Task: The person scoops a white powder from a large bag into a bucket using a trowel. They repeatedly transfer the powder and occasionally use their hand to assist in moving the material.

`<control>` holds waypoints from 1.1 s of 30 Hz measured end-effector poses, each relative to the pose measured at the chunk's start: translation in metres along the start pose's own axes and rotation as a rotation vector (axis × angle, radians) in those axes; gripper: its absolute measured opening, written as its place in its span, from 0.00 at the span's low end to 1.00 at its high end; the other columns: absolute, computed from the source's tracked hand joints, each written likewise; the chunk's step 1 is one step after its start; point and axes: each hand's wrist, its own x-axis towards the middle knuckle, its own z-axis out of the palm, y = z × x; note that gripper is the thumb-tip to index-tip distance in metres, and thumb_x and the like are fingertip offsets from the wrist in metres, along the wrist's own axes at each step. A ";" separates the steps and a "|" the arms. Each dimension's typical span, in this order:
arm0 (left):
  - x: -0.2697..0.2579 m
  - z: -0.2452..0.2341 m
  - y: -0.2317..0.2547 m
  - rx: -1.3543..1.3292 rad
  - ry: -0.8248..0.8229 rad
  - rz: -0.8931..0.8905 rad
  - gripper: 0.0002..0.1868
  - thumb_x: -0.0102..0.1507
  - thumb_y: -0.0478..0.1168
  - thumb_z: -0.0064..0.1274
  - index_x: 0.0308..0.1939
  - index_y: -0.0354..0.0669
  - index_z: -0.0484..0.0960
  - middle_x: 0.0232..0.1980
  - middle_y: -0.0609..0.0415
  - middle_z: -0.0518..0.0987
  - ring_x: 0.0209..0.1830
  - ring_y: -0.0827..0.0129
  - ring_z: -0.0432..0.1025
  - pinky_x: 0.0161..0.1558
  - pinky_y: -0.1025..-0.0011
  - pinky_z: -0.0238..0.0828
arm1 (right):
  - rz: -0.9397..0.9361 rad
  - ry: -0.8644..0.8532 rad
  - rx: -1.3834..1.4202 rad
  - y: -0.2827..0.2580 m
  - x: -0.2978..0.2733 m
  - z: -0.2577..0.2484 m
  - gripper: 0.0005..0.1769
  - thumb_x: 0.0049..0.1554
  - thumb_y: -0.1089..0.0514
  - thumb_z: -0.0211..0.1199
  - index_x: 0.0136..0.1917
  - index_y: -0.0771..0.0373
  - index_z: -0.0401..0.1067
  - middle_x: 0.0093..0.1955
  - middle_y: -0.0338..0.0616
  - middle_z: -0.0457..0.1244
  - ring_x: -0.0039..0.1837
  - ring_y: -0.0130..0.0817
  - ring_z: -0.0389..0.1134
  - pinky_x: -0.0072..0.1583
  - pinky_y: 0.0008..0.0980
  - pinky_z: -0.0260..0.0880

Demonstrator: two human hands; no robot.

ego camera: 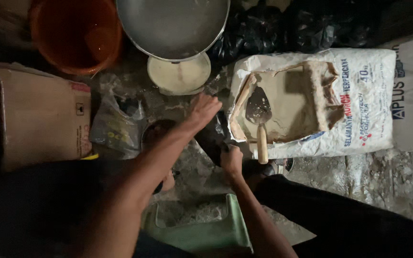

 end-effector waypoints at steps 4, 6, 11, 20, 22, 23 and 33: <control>0.003 -0.009 -0.001 0.240 0.019 0.164 0.25 0.57 0.32 0.47 0.07 0.45 0.56 0.07 0.57 0.56 0.09 0.79 0.43 0.14 0.78 0.45 | -0.052 -0.019 -0.018 -0.003 -0.018 -0.007 0.16 0.50 0.51 0.52 0.45 0.61 0.73 0.38 0.60 0.65 0.48 0.57 0.66 0.47 0.53 0.65; 0.003 -0.013 0.002 -0.068 -0.016 0.046 0.27 0.62 0.34 0.43 0.08 0.44 0.54 0.08 0.58 0.56 0.11 0.86 0.40 0.15 0.83 0.41 | -0.091 -0.003 -0.009 -0.009 -0.026 -0.011 0.18 0.50 0.46 0.52 0.46 0.60 0.72 0.39 0.60 0.65 0.48 0.58 0.66 0.48 0.53 0.66; -0.033 -0.048 0.047 0.627 0.037 0.179 0.17 0.61 0.36 0.47 0.54 0.39 0.66 0.56 0.38 0.68 0.56 0.54 0.64 0.61 0.47 0.54 | -0.209 -0.003 -0.205 -0.032 -0.066 -0.022 0.27 0.55 0.49 0.53 0.61 0.67 0.53 0.48 0.71 0.61 0.53 0.66 0.62 0.55 0.59 0.63; -0.066 -0.007 0.031 0.776 0.049 0.407 0.06 0.53 0.39 0.55 0.31 0.42 0.82 0.39 0.49 0.78 0.53 0.59 0.64 0.67 0.51 0.43 | -0.997 0.441 -0.689 -0.025 -0.057 -0.010 0.13 0.50 0.58 0.56 0.50 0.55 0.68 0.50 0.45 0.54 0.54 0.42 0.57 0.47 0.32 0.62; -0.073 -0.027 0.052 0.893 0.054 0.249 0.08 0.57 0.36 0.48 0.35 0.36 0.79 0.41 0.49 0.77 0.55 0.61 0.63 0.69 0.58 0.41 | -1.041 0.387 -0.684 -0.028 -0.050 -0.004 0.15 0.48 0.59 0.57 0.51 0.56 0.68 0.49 0.43 0.55 0.54 0.43 0.56 0.48 0.33 0.61; -0.077 -0.036 0.063 0.996 0.051 0.088 0.10 0.61 0.33 0.41 0.38 0.30 0.77 0.42 0.49 0.75 0.57 0.63 0.61 0.72 0.65 0.39 | -1.075 0.325 -0.684 -0.028 -0.047 0.000 0.18 0.46 0.59 0.57 0.52 0.57 0.68 0.48 0.42 0.56 0.54 0.43 0.56 0.48 0.33 0.60; -0.086 -0.055 0.052 1.064 -0.175 -0.051 0.22 0.57 0.47 0.54 0.52 0.44 0.69 0.56 0.50 0.69 0.68 0.57 0.50 0.71 0.50 0.32 | -0.564 0.039 -0.973 -0.015 -0.021 -0.009 0.29 0.54 0.42 0.49 0.67 0.48 0.55 0.52 0.42 0.64 0.60 0.44 0.57 0.58 0.42 0.52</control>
